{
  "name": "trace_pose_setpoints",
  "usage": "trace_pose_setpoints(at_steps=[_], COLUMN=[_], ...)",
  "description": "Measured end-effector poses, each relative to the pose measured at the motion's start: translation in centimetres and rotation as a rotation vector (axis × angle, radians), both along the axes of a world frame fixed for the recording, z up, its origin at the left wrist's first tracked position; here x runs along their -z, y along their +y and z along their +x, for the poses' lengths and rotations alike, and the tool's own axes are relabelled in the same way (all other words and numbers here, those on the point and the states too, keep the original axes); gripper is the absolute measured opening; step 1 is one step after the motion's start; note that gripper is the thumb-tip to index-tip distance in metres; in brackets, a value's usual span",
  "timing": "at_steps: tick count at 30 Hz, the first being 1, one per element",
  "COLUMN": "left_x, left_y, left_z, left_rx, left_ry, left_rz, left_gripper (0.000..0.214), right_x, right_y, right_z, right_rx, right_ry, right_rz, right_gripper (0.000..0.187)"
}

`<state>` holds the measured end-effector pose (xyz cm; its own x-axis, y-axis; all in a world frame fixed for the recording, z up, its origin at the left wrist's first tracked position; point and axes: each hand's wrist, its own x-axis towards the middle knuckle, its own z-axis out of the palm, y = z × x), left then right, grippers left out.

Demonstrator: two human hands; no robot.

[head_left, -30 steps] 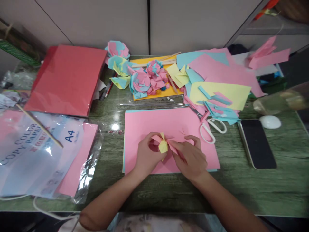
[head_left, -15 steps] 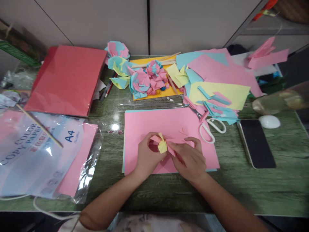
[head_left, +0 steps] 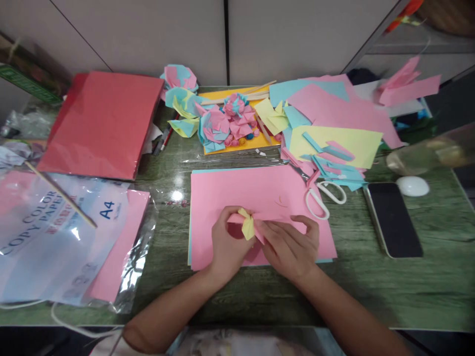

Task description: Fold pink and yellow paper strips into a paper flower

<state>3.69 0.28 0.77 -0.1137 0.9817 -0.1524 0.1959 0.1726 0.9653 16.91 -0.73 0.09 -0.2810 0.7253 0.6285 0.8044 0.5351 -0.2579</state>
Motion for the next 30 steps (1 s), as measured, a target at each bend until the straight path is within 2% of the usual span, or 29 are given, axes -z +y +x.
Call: trace_pose_setpoints(at_steps=[5, 9, 13, 26, 30], left_x=[0.46, 0.44, 0.09, -0.02, 0.19], left_y=[-0.21, -0.28, -0.27, -0.26, -0.27], left_z=[-0.20, -0.31, -0.23, -0.12, -0.08], left_rx=[0.053, 0.072, 0.037, 0.010, 0.011], left_ry=[-0.096, -0.047, -0.026, -0.052, -0.062], left_rz=[0.182, 0.263, 0.270, 0.224, 0.245], left_gripper=[0.028, 0.027, 0.025, 0.024, 0.024], right_x=[-0.32, -0.60, -0.68, -0.67, -0.56], right_y=[0.29, 0.40, 0.30, 0.01, 0.10], right_z=[-0.11, -0.01, 0.10, 0.42, 0.28], right_rx=[0.080, 0.090, 0.065, 0.030, 0.052], right_ry=[0.149, 0.183, 0.151, 0.026, 0.054], right_rz=[-0.048, -0.024, 0.023, 0.037, 0.037], right_gripper=[0.024, 0.025, 0.023, 0.023, 0.021])
